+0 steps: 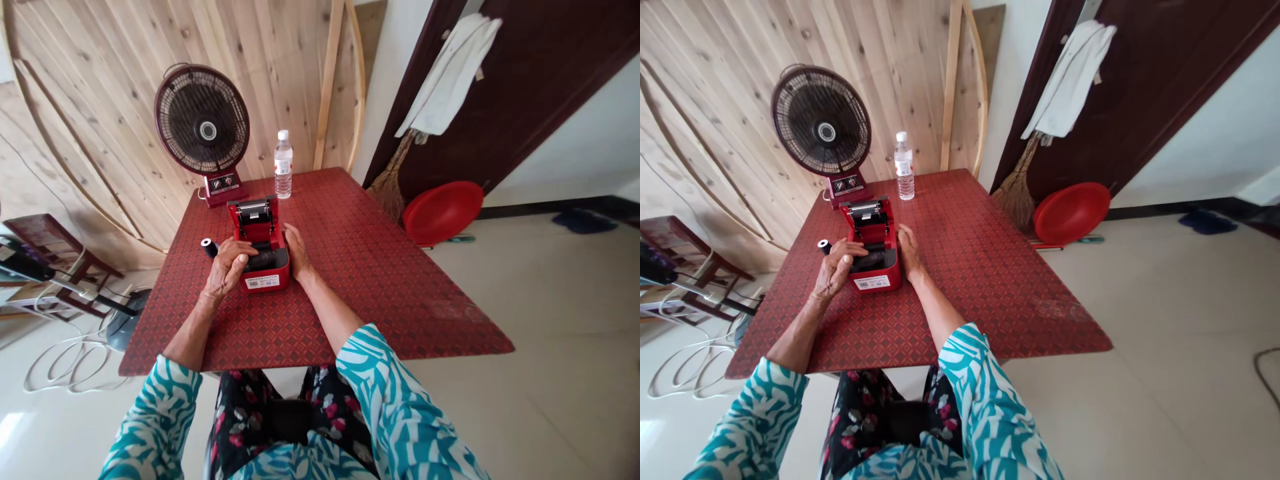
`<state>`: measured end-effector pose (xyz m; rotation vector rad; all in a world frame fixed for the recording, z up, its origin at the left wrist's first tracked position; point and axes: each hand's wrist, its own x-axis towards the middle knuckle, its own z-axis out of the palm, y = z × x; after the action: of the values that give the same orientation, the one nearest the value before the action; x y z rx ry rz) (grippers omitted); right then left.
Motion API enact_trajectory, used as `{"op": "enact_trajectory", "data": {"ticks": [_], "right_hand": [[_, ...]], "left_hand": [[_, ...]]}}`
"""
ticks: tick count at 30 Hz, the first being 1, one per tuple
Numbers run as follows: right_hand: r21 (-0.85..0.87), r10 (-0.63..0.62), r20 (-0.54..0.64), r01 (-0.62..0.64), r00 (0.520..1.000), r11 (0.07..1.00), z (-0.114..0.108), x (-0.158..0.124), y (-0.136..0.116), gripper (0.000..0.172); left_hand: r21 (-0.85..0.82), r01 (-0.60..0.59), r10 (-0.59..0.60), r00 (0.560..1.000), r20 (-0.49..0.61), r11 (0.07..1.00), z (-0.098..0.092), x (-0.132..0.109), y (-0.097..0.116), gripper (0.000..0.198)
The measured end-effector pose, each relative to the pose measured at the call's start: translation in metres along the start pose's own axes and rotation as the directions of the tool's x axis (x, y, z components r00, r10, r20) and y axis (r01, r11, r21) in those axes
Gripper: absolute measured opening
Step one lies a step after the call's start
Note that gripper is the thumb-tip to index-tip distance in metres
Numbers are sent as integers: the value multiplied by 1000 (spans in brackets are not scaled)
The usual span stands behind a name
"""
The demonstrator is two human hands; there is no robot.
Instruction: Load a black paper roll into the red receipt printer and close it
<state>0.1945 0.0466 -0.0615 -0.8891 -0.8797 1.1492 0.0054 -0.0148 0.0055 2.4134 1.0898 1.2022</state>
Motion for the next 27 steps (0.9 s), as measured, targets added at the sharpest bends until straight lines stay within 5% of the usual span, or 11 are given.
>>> {"op": "enact_trajectory", "data": {"ticks": [4, 8, 15, 19, 27], "right_hand": [[-52, -74, 4, 74, 997, 996, 9, 31, -21, 55], [-108, -148, 145, 165, 978, 980, 22, 47, -49, 52], [-190, -240, 145, 265, 960, 945, 14, 13, -49, 52], [-249, -328, 89, 340, 940, 907, 8, -8, -36, 48], [-335, -362, 44, 355, 931, 873, 5, -30, -27, 48]], "left_hand": [[103, -65, 63, 998, 24, 993, 2, -2, -2, 56], [184, -110, 118, 993, -30, 977, 3, -6, -4, 55], [243, -113, 173, 954, -243, 963, 4, -12, -2, 58], [175, 8, 64, 913, -403, 984, 5, -15, -4, 65], [229, 6, 56, 963, -263, 973, 5, -16, -17, 70]]}}
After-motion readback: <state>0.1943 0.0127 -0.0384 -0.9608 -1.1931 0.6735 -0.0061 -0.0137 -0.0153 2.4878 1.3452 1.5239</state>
